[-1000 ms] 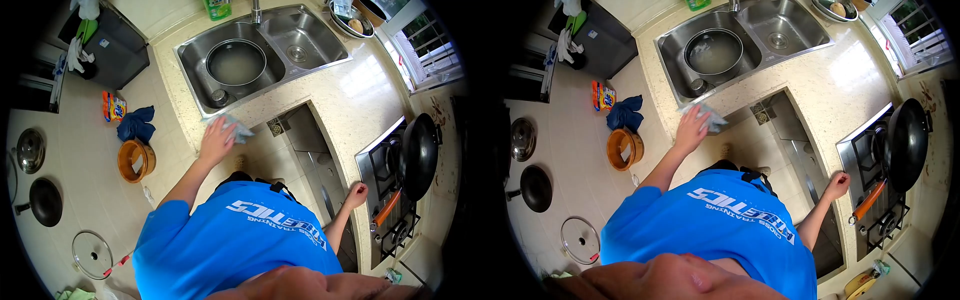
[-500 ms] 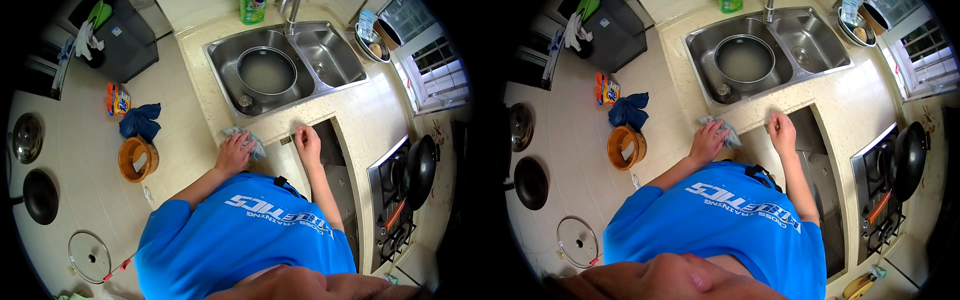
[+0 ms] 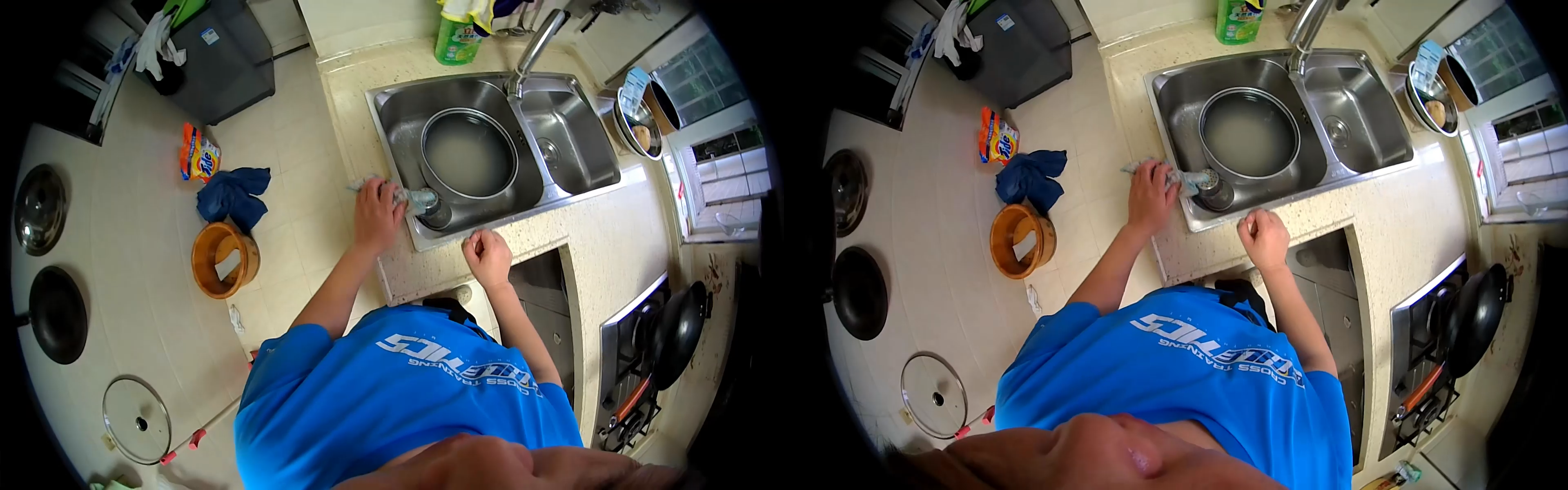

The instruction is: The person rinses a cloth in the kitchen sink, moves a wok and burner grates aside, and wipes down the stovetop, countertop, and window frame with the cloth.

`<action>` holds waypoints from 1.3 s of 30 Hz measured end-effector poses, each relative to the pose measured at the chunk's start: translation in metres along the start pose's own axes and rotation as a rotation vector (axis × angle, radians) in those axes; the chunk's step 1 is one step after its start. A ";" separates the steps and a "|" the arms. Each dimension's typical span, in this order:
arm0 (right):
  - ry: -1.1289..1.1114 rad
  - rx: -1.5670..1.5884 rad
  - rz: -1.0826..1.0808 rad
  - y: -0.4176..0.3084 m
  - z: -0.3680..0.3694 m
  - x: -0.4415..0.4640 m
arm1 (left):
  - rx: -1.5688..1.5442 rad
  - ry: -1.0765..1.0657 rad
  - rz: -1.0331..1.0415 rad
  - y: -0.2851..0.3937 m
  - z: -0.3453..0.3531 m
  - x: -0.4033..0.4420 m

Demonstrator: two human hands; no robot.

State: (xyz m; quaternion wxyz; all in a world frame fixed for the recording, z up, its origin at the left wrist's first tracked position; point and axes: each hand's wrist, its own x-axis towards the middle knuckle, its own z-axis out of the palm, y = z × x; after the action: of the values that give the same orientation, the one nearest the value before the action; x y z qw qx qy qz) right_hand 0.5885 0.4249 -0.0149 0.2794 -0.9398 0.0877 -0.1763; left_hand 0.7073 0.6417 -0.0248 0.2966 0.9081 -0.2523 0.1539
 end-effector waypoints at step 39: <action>-0.116 0.238 0.044 0.046 0.018 -0.005 | 0.090 0.021 -0.105 -0.169 0.051 0.213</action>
State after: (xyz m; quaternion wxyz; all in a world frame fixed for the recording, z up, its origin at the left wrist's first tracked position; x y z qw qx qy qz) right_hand 0.5880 0.3968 -0.0563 0.3974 -0.9064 0.0704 -0.1247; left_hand 0.9824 0.6498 -0.0514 0.2659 0.9308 -0.1941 0.1588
